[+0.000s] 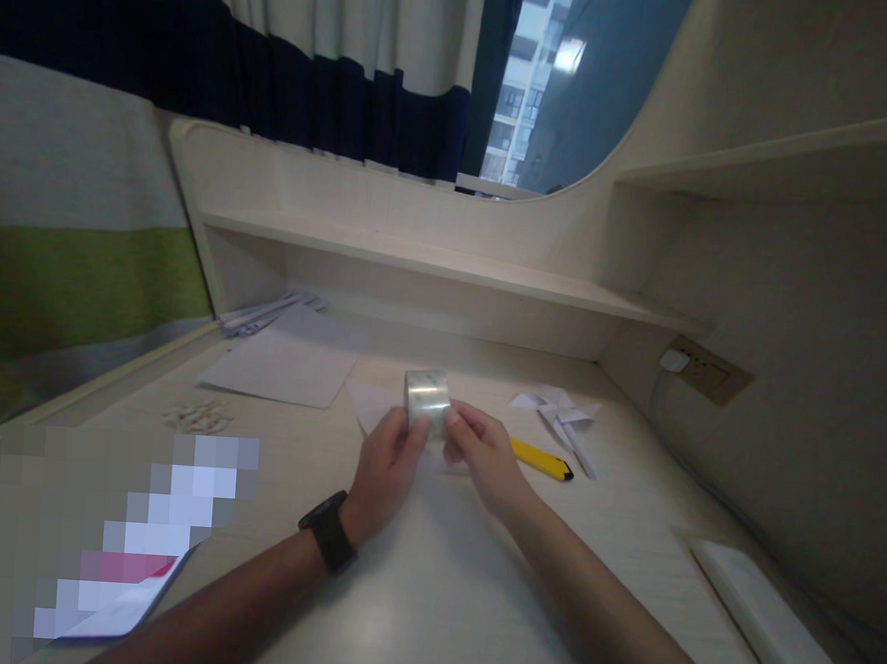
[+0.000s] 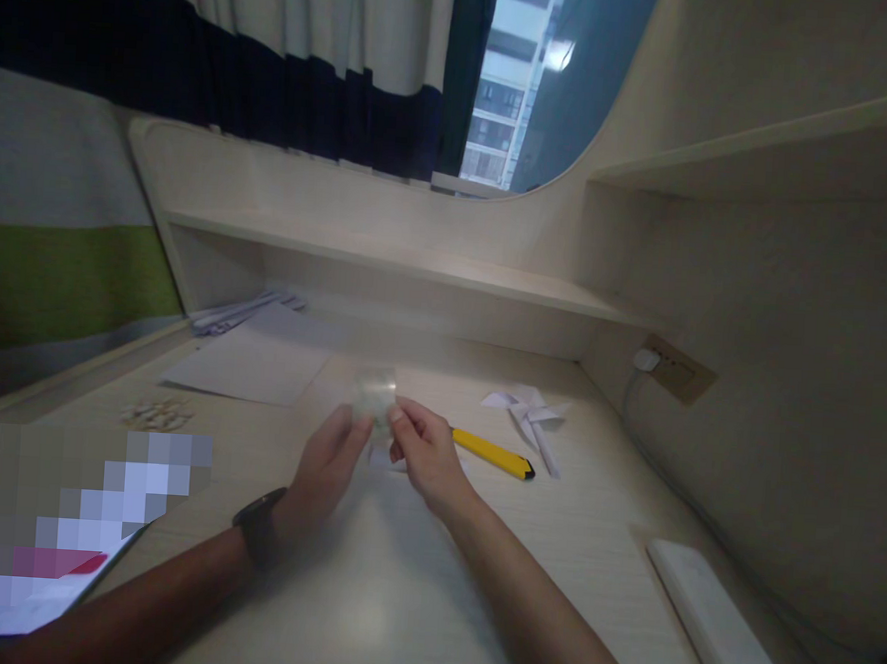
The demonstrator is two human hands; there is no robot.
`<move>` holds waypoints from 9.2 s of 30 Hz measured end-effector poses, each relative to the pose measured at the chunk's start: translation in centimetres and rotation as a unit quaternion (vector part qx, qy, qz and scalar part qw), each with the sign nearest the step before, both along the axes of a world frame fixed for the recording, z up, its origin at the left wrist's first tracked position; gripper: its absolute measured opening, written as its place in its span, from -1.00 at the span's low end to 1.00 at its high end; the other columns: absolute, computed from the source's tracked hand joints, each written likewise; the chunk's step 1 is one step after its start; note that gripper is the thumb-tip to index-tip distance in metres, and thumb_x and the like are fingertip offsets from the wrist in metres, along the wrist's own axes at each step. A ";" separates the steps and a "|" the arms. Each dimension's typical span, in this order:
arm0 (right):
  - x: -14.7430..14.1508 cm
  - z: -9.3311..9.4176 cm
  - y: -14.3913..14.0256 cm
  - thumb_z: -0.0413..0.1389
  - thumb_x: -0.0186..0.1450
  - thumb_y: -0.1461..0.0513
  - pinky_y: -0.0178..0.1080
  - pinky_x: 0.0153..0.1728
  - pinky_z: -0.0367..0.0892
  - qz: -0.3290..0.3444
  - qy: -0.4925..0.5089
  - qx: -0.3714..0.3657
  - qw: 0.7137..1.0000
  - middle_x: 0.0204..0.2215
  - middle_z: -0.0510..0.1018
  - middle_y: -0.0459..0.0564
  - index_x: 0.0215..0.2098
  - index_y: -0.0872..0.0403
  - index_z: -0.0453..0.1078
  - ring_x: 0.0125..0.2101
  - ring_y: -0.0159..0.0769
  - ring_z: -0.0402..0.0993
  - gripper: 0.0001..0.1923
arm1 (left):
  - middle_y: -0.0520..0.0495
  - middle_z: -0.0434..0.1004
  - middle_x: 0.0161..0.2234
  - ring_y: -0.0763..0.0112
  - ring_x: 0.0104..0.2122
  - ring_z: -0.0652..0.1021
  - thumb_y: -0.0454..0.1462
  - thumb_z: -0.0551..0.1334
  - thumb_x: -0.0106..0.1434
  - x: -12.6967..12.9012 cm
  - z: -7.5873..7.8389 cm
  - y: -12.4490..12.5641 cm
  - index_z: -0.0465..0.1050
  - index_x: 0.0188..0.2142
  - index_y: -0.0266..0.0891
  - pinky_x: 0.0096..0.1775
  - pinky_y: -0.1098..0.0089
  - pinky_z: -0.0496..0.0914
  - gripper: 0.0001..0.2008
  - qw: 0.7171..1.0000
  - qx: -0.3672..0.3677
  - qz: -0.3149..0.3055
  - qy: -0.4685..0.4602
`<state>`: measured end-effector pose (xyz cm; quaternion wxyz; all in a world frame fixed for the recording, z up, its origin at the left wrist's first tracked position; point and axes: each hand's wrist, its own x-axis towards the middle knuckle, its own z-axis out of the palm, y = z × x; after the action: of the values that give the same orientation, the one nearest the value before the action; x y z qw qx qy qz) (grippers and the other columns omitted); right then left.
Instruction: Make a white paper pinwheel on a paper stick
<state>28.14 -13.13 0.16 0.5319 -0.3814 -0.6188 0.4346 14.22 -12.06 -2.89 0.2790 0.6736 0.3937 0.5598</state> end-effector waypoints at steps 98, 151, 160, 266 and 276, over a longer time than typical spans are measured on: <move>3.0 3.1 -0.3 0.14 0.21 0.34 -0.34 -0.45 0.09 -0.096 -0.401 0.144 0.900 -0.51 0.42 -0.11 -0.42 0.09 0.34 -0.48 -0.39 0.30 -0.93 | 0.10 0.27 -0.55 0.43 -0.52 0.34 -0.06 -0.03 0.37 -1.3 1.8 0.1 0.21 -0.45 -0.19 -0.46 0.42 0.10 -0.66 0.984 0.004 -0.001 0.177; 1.1 1.1 -4.3 0.26 0.14 0.11 -0.37 -0.57 0.13 0.151 -0.037 -0.181 0.971 -0.61 0.35 -0.19 -0.46 0.12 0.28 -0.60 -0.51 0.22 -0.71 | -0.17 0.40 0.07 0.15 0.06 0.39 -0.16 0.19 0.26 -5.3 -1.9 -5.0 0.28 0.11 -0.14 0.09 0.10 0.23 -0.57 0.910 -0.143 -0.383 0.067; 0.7 1.3 -5.2 0.19 0.22 0.14 -0.34 -0.50 0.24 0.131 -0.063 -0.091 0.985 -0.54 0.46 -0.14 -0.35 0.09 0.33 -0.53 -0.45 0.34 -0.81 | -0.15 0.25 0.17 0.13 0.13 0.30 -0.20 0.45 -0.04 -5.9 -1.3 -6.5 0.14 0.21 -0.04 0.13 0.13 0.16 -0.16 0.921 -0.137 -0.356 0.079; 2.2 -1.6 -8.1 0.06 -0.20 0.33 -0.38 -0.67 -0.04 0.032 0.192 -0.187 0.963 -0.71 0.31 -0.17 -0.50 0.12 0.39 -0.71 -0.46 0.09 -0.76 | -0.09 0.57 -0.09 0.17 -0.10 0.53 -0.26 0.26 0.12 -4.0 3.1 -7.3 0.55 -0.12 -0.17 -0.06 0.23 0.39 -0.70 0.941 -0.208 -0.251 -0.087; 3.8 -1.3 -6.6 0.09 -0.06 0.28 -0.20 -0.32 0.35 0.025 0.026 -0.053 0.998 -0.40 0.52 0.00 -0.36 0.08 0.43 -0.36 -0.20 0.44 -0.75 | -0.09 0.61 -0.27 0.28 -0.28 0.56 -0.19 0.23 0.20 -3.3 3.8 -5.3 0.57 -0.20 -0.24 -0.22 0.38 0.39 -0.76 0.911 -0.153 -0.371 0.089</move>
<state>31.94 -19.76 -1.16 0.5161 -0.3820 -0.5898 0.4897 10.89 -17.38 0.96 0.5299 0.7676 0.2191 0.2863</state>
